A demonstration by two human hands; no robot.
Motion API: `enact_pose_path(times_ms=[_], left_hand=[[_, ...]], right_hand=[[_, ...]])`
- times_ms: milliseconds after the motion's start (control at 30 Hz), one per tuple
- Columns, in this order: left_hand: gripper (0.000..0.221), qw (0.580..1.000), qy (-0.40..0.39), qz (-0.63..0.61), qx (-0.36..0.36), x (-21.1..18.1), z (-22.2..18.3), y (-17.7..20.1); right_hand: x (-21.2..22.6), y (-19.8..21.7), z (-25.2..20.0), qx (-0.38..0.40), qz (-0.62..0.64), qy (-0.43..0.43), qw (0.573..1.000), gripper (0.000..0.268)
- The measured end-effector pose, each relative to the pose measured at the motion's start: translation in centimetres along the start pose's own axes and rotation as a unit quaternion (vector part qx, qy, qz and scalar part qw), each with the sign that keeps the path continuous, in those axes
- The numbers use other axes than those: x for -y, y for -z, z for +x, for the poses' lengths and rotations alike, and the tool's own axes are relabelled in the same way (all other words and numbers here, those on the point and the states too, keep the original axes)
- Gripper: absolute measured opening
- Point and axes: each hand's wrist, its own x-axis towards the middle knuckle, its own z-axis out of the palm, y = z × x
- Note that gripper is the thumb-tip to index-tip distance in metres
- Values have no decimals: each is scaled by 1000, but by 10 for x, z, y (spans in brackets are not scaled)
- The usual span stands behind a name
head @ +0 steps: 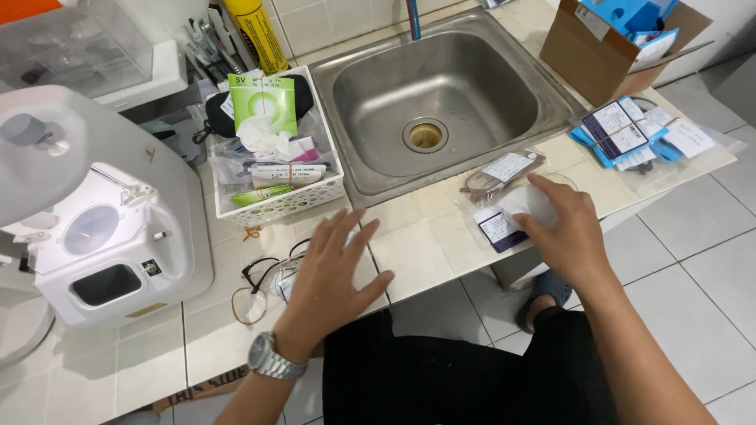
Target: Inspecting and measuring eyeglass lenses using a lensmeter and preparing them for assembly or distribution by placing them in bags.
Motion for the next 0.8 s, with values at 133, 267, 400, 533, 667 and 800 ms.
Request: enact_pose_path(times_ms=[133, 267, 400, 533, 667, 800], left_hand=[[47, 983, -63, -116, -125, -34, 12, -41], [39, 951, -2, -285, -123, -74, 26, -63], [43, 981, 11, -164, -103, -86, 56, -96], [64, 989, 56, 18, -133, -103, 75, -115], [67, 991, 96, 7, -89, -108, 89, -116], [64, 979, 182, -87, -28, -100, 96, -119]], right_hand=[[15, 4, -5, -96, 105, 45, 989, 49], [41, 13, -22, -42, 365, -69, 927, 50], [37, 11, -33, -18, 480, -155, 863, 59], [11, 17, -21, -14, 143, -167, 976, 56], [-13, -1, -20, 70, 41, -204, 976, 48], [-7, -10, -29, 72, 97, -202, 972, 44]])
